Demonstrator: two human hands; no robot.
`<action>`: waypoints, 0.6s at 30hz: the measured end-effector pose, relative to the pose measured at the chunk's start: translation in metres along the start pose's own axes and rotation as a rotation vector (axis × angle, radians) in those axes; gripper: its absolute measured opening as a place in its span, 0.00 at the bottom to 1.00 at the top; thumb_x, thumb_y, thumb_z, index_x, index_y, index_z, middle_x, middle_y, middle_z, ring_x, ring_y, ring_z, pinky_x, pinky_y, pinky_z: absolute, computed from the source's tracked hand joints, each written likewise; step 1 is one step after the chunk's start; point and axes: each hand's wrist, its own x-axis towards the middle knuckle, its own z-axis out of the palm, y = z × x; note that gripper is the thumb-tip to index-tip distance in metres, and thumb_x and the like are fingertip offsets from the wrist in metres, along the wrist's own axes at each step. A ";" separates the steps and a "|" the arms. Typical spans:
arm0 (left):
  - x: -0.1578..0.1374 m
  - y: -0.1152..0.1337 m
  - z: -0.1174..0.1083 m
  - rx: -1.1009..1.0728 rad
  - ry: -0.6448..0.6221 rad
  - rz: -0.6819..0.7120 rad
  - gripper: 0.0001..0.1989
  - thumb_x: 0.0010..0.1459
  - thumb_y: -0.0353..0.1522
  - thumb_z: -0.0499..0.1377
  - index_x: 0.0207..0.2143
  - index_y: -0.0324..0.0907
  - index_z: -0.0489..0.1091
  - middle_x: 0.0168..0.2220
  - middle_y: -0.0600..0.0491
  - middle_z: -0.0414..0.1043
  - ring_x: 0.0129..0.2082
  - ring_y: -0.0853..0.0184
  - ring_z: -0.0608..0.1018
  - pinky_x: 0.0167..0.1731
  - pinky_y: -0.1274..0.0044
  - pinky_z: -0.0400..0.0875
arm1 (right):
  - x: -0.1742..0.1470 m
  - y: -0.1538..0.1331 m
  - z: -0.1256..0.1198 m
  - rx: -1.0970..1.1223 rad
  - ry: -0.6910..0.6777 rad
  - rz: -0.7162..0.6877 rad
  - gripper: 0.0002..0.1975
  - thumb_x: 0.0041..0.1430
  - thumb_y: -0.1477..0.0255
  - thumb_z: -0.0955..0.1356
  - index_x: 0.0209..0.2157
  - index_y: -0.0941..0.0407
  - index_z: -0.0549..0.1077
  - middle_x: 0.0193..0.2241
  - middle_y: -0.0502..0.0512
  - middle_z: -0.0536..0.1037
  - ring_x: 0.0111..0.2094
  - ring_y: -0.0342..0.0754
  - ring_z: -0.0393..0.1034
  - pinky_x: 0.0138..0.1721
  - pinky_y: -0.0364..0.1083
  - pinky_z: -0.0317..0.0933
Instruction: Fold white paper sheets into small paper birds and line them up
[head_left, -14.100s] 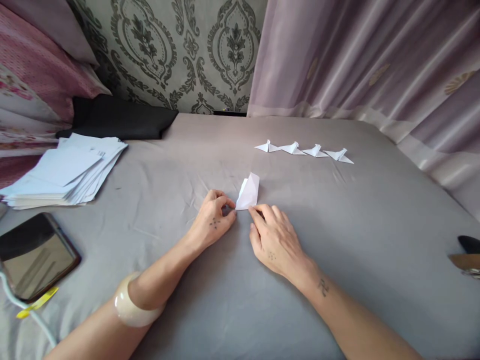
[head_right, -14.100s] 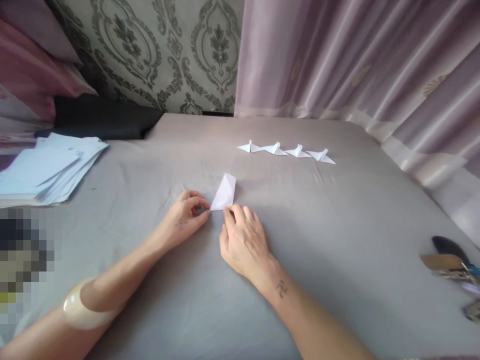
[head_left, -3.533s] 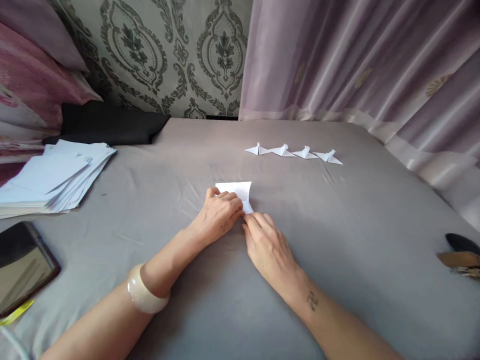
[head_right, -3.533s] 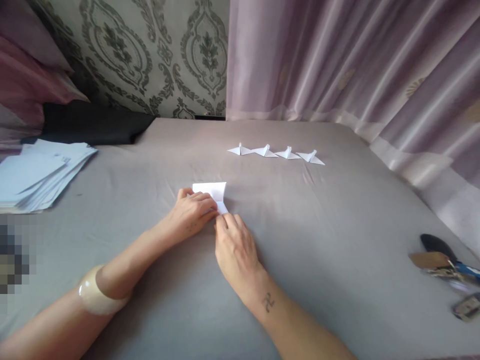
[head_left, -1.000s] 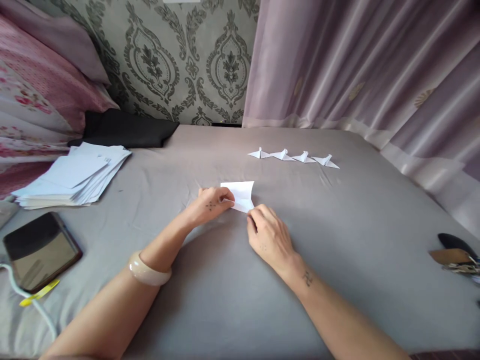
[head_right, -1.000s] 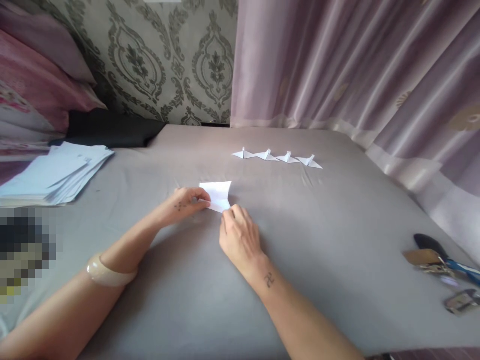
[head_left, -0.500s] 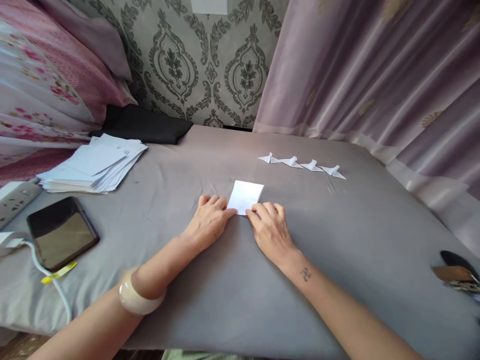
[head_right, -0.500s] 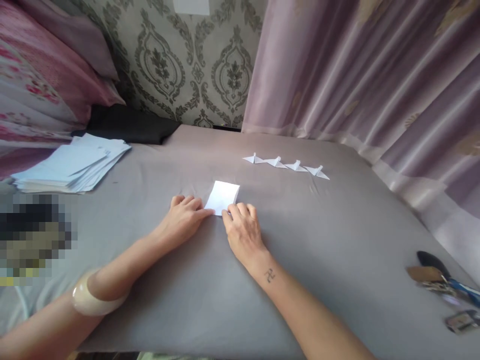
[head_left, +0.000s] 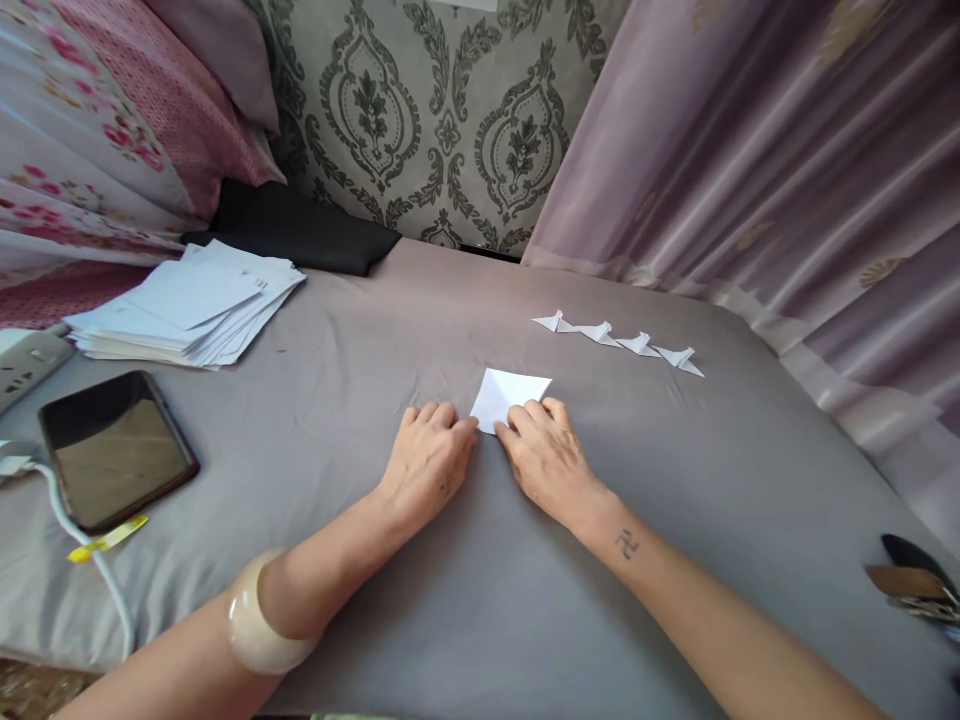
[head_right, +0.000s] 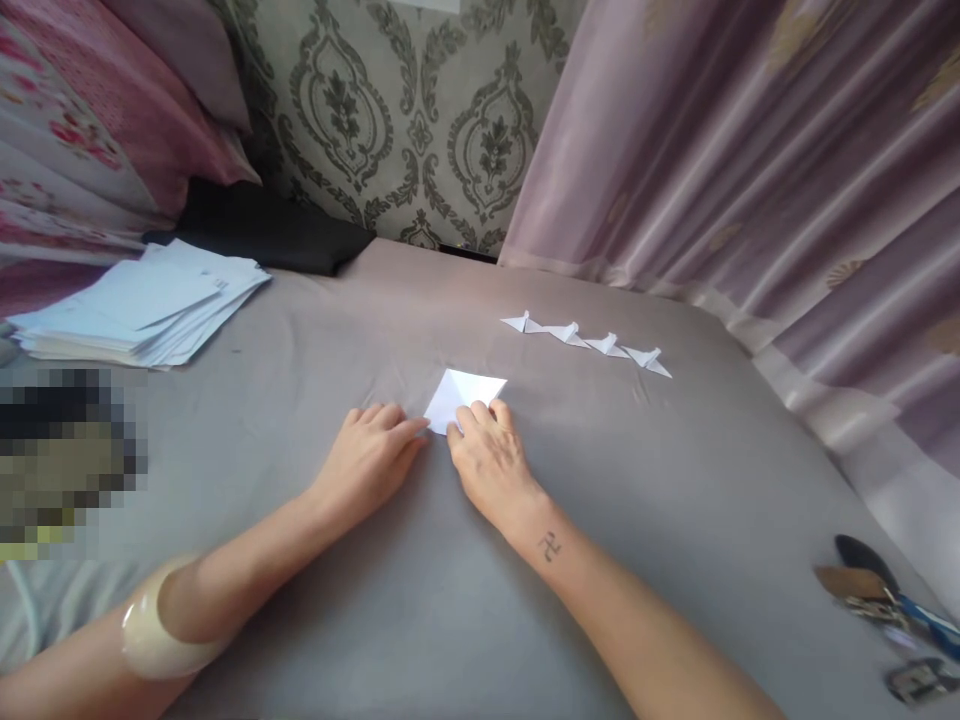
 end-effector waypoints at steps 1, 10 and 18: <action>0.002 -0.004 0.002 -0.040 0.006 -0.020 0.13 0.66 0.33 0.49 0.43 0.44 0.74 0.35 0.48 0.72 0.34 0.61 0.72 0.33 0.71 0.56 | 0.001 0.000 0.001 0.010 0.008 0.002 0.13 0.61 0.83 0.61 0.36 0.59 0.76 0.33 0.57 0.72 0.37 0.50 0.60 0.47 0.51 0.48; 0.015 -0.014 0.007 -0.404 -0.019 -0.190 0.08 0.60 0.33 0.58 0.37 0.43 0.77 0.33 0.51 0.75 0.34 0.63 0.75 0.35 0.72 0.63 | 0.016 0.008 -0.002 0.256 -0.093 0.225 0.12 0.63 0.73 0.65 0.30 0.56 0.79 0.30 0.53 0.76 0.36 0.46 0.65 0.43 0.48 0.49; 0.022 -0.016 0.007 -0.352 -0.027 -0.212 0.11 0.62 0.33 0.54 0.35 0.42 0.76 0.34 0.48 0.76 0.35 0.61 0.75 0.35 0.72 0.64 | 0.036 0.017 -0.016 0.337 -0.307 0.361 0.11 0.61 0.73 0.65 0.30 0.53 0.80 0.32 0.53 0.79 0.39 0.47 0.71 0.42 0.47 0.50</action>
